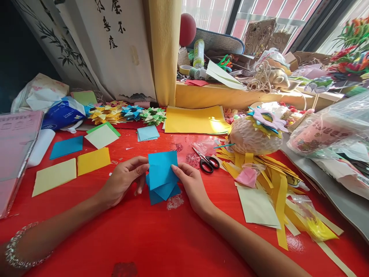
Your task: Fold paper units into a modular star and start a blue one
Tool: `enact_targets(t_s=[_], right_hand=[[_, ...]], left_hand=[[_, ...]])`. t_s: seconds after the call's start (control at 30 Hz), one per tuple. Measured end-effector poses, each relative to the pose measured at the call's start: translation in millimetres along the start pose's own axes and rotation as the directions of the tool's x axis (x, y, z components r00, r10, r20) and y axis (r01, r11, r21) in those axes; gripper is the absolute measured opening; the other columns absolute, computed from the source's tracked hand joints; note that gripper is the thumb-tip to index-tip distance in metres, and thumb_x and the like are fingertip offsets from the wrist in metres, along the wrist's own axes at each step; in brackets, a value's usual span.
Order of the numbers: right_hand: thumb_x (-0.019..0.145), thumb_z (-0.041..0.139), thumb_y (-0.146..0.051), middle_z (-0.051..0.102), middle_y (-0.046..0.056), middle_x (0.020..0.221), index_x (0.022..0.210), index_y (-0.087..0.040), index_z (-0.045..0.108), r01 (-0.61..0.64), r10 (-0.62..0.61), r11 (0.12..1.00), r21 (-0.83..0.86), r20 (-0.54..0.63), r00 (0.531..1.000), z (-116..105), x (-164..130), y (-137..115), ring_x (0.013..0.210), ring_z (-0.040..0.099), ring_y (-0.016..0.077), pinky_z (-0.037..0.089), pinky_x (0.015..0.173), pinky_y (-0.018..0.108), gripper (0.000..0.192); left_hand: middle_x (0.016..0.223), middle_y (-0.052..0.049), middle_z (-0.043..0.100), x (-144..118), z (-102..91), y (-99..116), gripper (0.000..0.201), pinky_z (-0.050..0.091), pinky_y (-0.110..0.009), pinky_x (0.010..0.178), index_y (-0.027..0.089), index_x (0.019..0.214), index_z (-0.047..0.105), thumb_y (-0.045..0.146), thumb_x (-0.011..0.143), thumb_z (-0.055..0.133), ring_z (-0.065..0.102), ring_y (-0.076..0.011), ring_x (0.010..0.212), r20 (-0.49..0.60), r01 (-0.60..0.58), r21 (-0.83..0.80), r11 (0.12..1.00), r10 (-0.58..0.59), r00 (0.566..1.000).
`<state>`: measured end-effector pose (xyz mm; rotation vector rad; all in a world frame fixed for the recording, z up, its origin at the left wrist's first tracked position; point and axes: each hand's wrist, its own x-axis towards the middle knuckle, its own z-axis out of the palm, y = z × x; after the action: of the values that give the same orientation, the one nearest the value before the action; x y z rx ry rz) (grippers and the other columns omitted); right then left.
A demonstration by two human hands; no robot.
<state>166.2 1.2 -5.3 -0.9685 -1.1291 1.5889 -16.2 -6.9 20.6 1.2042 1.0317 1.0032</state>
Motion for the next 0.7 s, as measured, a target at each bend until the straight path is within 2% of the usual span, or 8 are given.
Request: enact_targets(t_s=[0.4, 0.7], right_hand=[[0.078, 0.058, -0.035, 0.052, 0.0, 0.071, 0.076, -0.017, 0.06, 0.019, -0.019, 1.0, 0.003, 0.001, 1.0, -1.1, 1.4, 1.7, 0.065, 0.046, 0.0115, 0.041, 0.062, 0.023, 0.019], [0.077, 0.058, -0.036, 0.054, 0.0, 0.072, 0.077, -0.017, 0.061, -0.003, 0.003, 1.0, 0.001, -0.008, 1.0, -1.1, -0.9, 1.2, 0.065, 0.047, 0.0117, 0.041, 0.061, 0.023, 0.02]], left_hand=[[0.065, 0.006, 0.051, -0.2, 0.0, -1.5, 0.02, 0.028, -0.015, 0.036, 0.018, 0.086, 0.059, 0.035, 0.074, 0.061, 0.037, -0.0003, 0.037, -0.019, -0.036, 0.001, 0.999, 0.036, 0.999], [0.061, 0.005, 0.052, 0.3, 2.6, 0.3, 0.021, 0.023, -0.016, 0.039, 0.018, 0.081, 0.061, 0.036, 0.07, 0.064, 0.031, -0.0025, 0.044, -0.051, -0.004, -0.053, 0.999, 0.001, 0.999]])
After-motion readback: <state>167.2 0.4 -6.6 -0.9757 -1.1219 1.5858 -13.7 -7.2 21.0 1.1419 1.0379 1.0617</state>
